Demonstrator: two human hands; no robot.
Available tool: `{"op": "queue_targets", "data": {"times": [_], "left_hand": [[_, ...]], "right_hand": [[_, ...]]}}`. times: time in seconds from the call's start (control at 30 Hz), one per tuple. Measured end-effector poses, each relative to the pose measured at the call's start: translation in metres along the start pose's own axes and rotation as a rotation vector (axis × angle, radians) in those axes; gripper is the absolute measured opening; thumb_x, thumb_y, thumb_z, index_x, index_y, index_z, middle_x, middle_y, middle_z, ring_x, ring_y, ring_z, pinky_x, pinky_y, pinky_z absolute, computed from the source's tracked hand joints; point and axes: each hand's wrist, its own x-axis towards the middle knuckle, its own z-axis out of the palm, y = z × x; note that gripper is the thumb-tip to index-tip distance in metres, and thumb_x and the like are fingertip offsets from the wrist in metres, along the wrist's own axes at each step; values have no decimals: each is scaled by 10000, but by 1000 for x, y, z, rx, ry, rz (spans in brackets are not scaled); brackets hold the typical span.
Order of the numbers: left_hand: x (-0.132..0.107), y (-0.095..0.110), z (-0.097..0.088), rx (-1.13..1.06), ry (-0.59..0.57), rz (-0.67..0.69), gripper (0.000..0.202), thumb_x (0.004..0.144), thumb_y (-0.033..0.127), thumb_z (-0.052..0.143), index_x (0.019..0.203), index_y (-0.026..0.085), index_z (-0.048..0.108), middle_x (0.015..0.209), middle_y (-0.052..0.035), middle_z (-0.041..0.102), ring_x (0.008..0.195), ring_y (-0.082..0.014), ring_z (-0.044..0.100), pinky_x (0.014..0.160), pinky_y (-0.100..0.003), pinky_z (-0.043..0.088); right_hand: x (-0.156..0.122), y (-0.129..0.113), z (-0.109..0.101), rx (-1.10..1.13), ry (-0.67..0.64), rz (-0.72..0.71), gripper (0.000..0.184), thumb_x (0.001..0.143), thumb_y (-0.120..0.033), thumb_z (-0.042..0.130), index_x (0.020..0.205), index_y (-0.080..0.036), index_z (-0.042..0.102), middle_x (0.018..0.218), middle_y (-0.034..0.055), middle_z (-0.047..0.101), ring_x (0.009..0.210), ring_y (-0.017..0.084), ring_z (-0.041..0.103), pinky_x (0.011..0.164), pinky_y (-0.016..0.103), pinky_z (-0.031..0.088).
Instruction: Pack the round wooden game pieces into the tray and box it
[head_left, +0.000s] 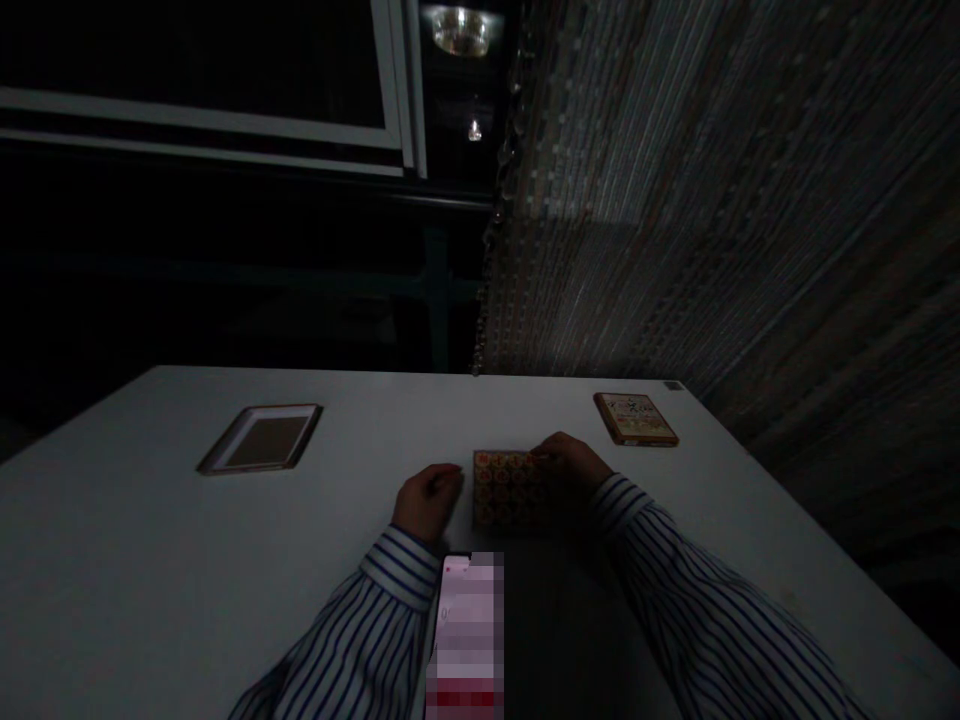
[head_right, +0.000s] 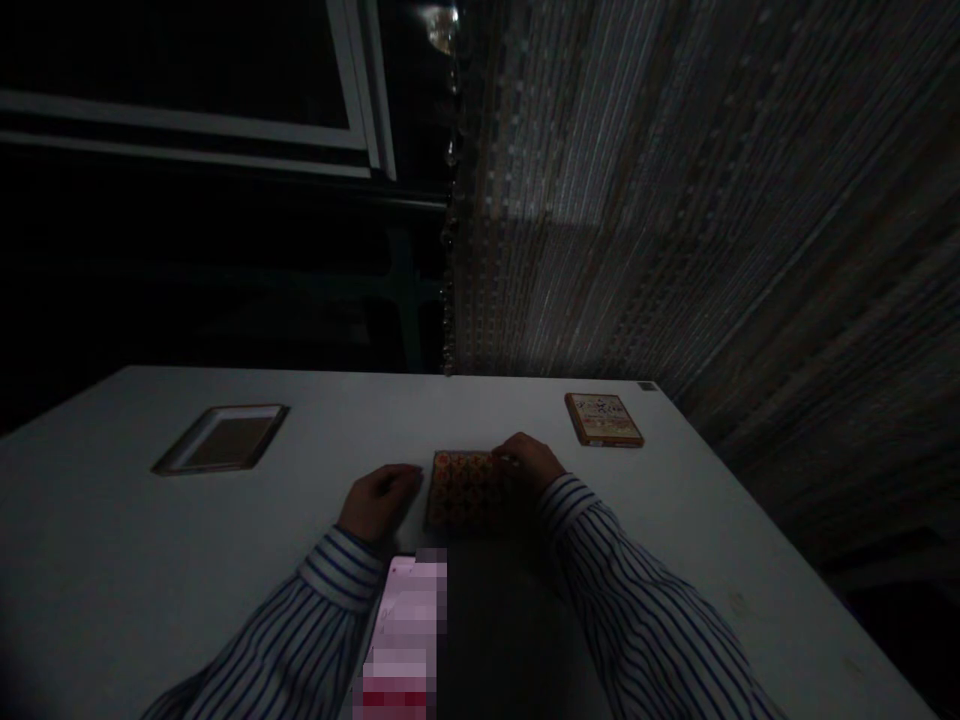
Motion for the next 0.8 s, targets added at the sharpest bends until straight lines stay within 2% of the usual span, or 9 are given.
{"op": "queue_targets", "data": {"times": [0.17, 0.3, 0.47, 0.8], "left_hand": [[1, -4, 1, 11, -15, -9, 320, 661, 365, 543, 845, 120, 637, 793, -75, 670, 756, -186, 605, 699, -290, 470], [2, -10, 2, 3, -15, 11, 322, 661, 364, 545, 853, 122, 638, 783, -70, 669, 742, -181, 602, 683, -280, 468], [1, -8, 1, 27, -19, 16, 312, 658, 360, 547, 848, 132, 643, 782, -63, 671, 743, -182, 602, 682, -284, 466], [0, -4, 1, 48, -18, 6, 310, 668, 368, 531, 843, 136, 641, 793, -61, 670, 763, -181, 600, 700, -283, 463]], "right_hand": [[-2, -1, -1, 8, 17, -17, 226, 745, -230, 506, 923, -182, 636, 857, 66, 590, 761, 149, 550, 705, 270, 435], [-15, -4, -5, 44, 70, -34, 212, 734, -231, 522, 910, -176, 625, 850, 67, 580, 734, 142, 547, 683, 268, 444], [-28, -5, -4, 57, 54, -70, 216, 734, -252, 528, 913, -165, 613, 866, 81, 572, 741, 147, 545, 675, 282, 448], [-26, -4, 3, 56, 59, -37, 167, 715, -214, 544, 858, -174, 620, 845, 66, 573, 756, 152, 544, 673, 282, 445]]}}
